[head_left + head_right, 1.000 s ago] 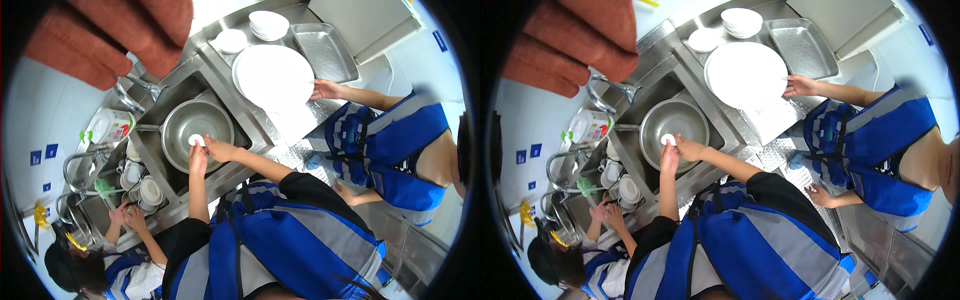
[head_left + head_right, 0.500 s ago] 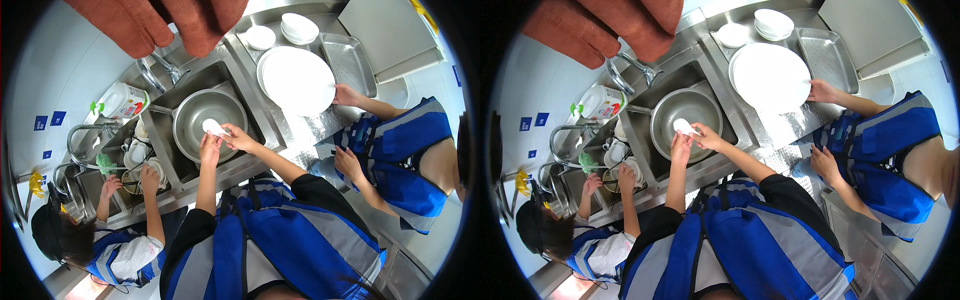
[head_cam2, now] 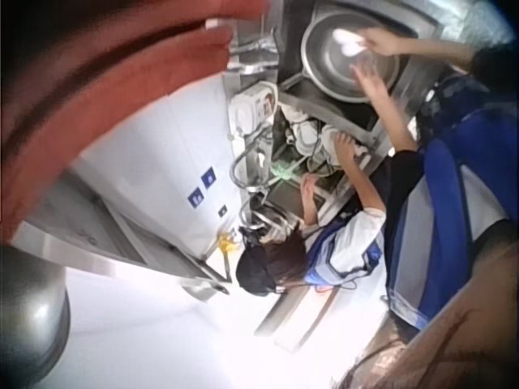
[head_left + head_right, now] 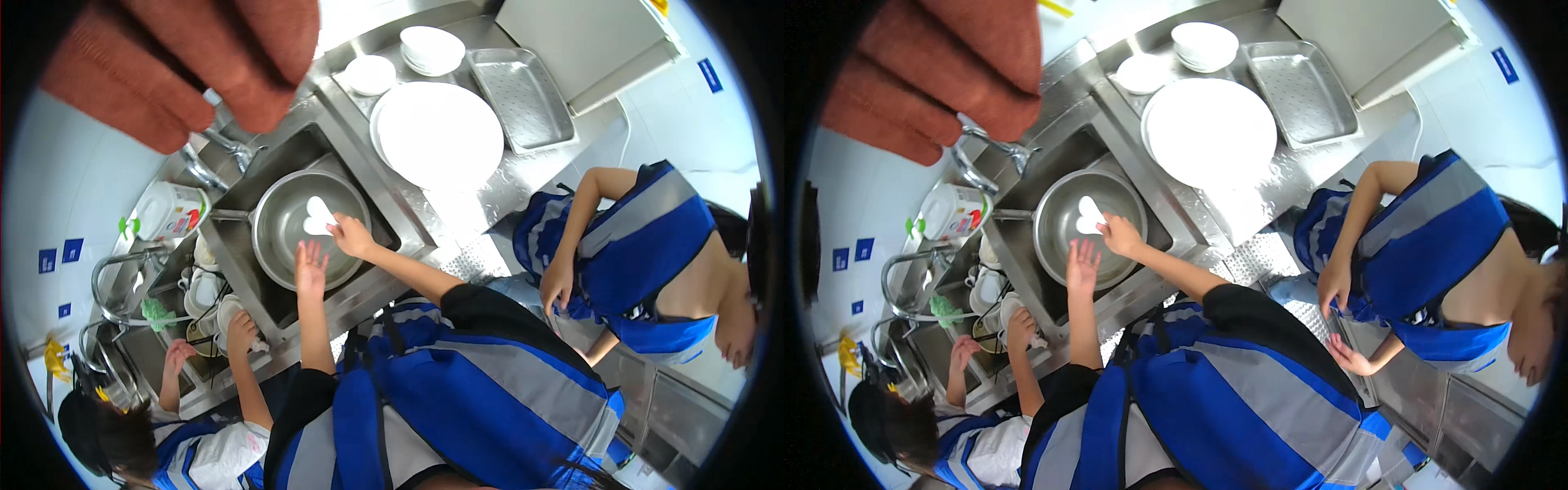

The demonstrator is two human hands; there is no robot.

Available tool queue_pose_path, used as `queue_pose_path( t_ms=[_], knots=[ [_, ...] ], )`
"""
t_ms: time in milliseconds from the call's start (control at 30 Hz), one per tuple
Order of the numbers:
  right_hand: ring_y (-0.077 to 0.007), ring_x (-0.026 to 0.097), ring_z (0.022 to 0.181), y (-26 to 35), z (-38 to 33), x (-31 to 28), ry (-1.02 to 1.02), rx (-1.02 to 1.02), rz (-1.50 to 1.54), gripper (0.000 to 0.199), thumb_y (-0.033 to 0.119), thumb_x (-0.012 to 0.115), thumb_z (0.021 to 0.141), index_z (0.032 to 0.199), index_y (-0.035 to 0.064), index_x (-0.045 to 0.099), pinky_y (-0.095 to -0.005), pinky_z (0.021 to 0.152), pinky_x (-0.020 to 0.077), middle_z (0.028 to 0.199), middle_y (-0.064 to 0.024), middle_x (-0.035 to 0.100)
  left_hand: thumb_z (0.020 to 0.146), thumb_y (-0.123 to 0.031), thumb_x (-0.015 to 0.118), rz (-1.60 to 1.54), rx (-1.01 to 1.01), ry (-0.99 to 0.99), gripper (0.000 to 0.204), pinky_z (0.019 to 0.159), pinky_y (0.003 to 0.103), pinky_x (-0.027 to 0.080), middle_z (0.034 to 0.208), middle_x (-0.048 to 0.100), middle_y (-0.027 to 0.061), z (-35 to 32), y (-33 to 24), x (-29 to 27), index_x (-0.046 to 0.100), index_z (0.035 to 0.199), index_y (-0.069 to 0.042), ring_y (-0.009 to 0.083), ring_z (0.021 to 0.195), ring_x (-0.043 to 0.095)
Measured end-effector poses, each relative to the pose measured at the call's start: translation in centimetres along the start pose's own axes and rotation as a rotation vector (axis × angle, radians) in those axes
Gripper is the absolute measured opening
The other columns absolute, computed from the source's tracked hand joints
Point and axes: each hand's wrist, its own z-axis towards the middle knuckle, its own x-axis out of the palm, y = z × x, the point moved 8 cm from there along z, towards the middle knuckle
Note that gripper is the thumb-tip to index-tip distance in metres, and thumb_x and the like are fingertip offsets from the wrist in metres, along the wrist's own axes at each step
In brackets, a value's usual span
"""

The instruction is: Washing bowls and plates at a commercial triple-basin sink in a hotel kitchen.

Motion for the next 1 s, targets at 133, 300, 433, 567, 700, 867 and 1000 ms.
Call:
queue_pose_path(
  t_ms=[133, 300, 433, 567, 700, 867, 1000],
  knots=[
    [-0.0367, 0.059, 0.064, 1.3, 1.2, -3.8, 0.083, 0.105, 0.208, 0.021, 0.02, 0.05, 0.088, 0.087, -0.0003, 0.047, -0.043, 0.058, 0.0445, 0.065, -0.0186, 0.059, 0.09, -0.028, 0.048, -0.03, -0.043, 0.033, 0.045, 0.103, 0.042, 0.027, 0.136, 0.035, 0.0114, 0.7, -0.2, -1.0, 0.037, 0.13, -0.01, 0.0236, 0.126, 0.034],
    [-0.021, 0.059, 0.073, 2.1, 2.8, -19.7, -0.195, -0.137, 0.289, 0.015, 0.013, 0.045, 0.09, 0.092, -0.0015, 0.049, -0.0343, 0.082, 0.0426, 0.07, -0.0102, 0.059, 0.092, -0.023, 0.043, -0.029, -0.081, 0.005, 0.041, 0.102, 0.041, 0.03, 0.134, 0.038, 0.011, 1.1, 0.0, -1.7, 0.038, 0.13, -0.009, 0.024, 0.125, 0.037],
    [-0.0258, 0.06, 0.076, -5.7, 3.5, -36.8, -0.517, 0.04, -0.039, 0.021, 0.018, 0.047, 0.09, 0.091, -0.0021, 0.05, -0.0377, 0.073, 0.0452, 0.076, -0.0136, 0.061, 0.091, -0.025, 0.045, 0.053, -0.057, -0.006, 0.042, 0.101, 0.04, 0.032, 0.133, 0.04, 0.0102, 1.3, 0.9, -1.2, 0.039, 0.129, -0.009, 0.0245, 0.123, 0.039],
    [-0.0278, 0.062, 0.073, -15.0, 1.9, -45.1, -0.609, 0.406, -0.338, 0.026, 0.025, 0.047, 0.09, 0.089, -0.0005, 0.049, -0.0378, 0.068, 0.0453, 0.071, -0.0143, 0.062, 0.091, -0.026, 0.047, 0.132, -0.046, 0.045, 0.04, 0.099, 0.041, 0.033, 0.131, 0.041, 0.0107, 1.5, 2.2, 1.0, 0.041, 0.126, -0.008, 0.0255, 0.121, 0.041],
    [-0.026, 0.062, 0.07, -19.5, 2.3, -46.2, -0.551, 0.501, -0.256, 0.028, 0.025, 0.047, 0.09, 0.089, -0.0023, 0.051, -0.0367, 0.068, 0.0452, 0.07, -0.0138, 0.063, 0.09, -0.023, 0.049, 0.21, 0.001, 0.108, 0.037, 0.097, 0.04, 0.036, 0.128, 0.043, 0.0125, 1.2, 2.8, 5.0, 0.042, 0.123, -0.007, 0.0274, 0.118, 0.044],
    [-0.0251, 0.059, 0.071, -19.7, 2.0, -46.5, -0.65, 0.419, -0.097, 0.031, 0.027, 0.05, 0.089, 0.089, -0.0037, 0.052, -0.036, 0.067, 0.0435, 0.075, -0.015, 0.063, 0.09, -0.014, 0.049, 0.213, 0.066, 0.236, 0.033, 0.098, 0.037, 0.038, 0.121, 0.046, 0.0166, 0.1, 3.1, 11.4, 0.043, 0.12, -0.002, 0.0279, 0.113, 0.048],
    [-0.0339, 0.057, 0.074, -18.6, 2.0, -46.7, -0.637, 0.343, -0.4, 0.031, 0.028, 0.05, 0.089, 0.091, -0.0022, 0.05, -0.0396, 0.068, 0.0429, 0.082, -0.0222, 0.06, 0.091, -0.011, 0.048, 0.302, 0.04, 0.372, 0.031, 0.099, 0.035, 0.038, 0.114, 0.051, 0.0182, -0.8, 5.1, 16.5, 0.044, 0.117, 0.004, 0.0269, 0.11, 0.05]
  ],
)
